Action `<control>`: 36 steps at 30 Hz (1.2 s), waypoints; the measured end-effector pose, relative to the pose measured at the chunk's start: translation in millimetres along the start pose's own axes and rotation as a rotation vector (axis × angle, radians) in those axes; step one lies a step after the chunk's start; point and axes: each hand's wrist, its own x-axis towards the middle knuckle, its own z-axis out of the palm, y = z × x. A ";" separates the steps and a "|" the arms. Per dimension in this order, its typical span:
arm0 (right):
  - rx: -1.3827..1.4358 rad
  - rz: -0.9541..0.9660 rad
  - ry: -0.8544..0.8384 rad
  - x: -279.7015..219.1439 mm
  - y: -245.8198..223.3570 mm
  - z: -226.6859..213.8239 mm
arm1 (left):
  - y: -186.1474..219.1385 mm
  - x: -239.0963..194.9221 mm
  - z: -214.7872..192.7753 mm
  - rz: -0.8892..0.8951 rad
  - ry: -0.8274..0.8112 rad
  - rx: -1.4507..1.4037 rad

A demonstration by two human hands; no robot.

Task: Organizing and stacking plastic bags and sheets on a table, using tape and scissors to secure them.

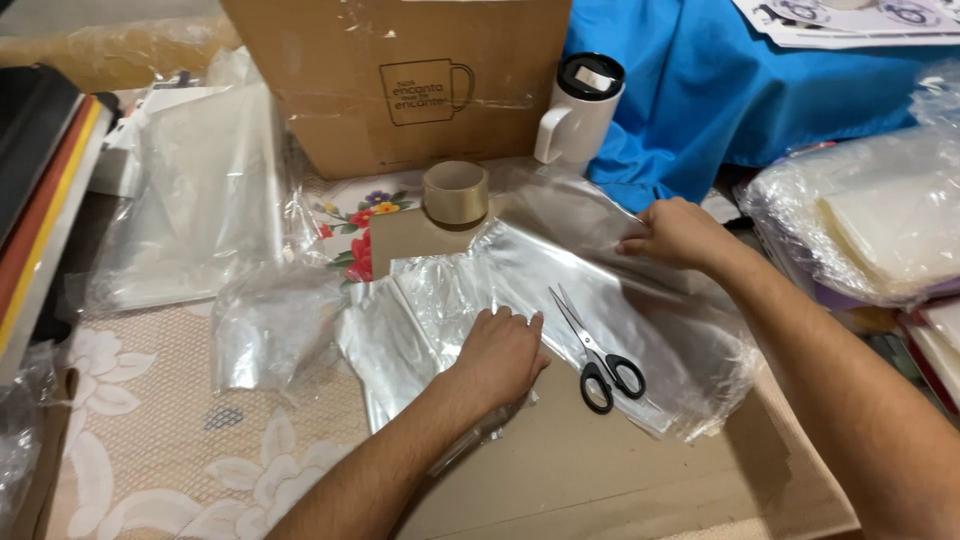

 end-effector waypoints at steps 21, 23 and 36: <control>0.960 -0.131 0.311 -85.4 54.9 -125.4 | 22.3 7.3 -57.8 -0.316 0.182 -1.683; 0.868 0.032 0.288 -99.9 33.1 -111.3 | 26.0 8.4 -60.3 -0.081 0.258 -2.180; 1.578 0.419 -0.080 -96.0 27.9 64.5 | -2.7 0.2 13.9 -0.485 0.227 -2.005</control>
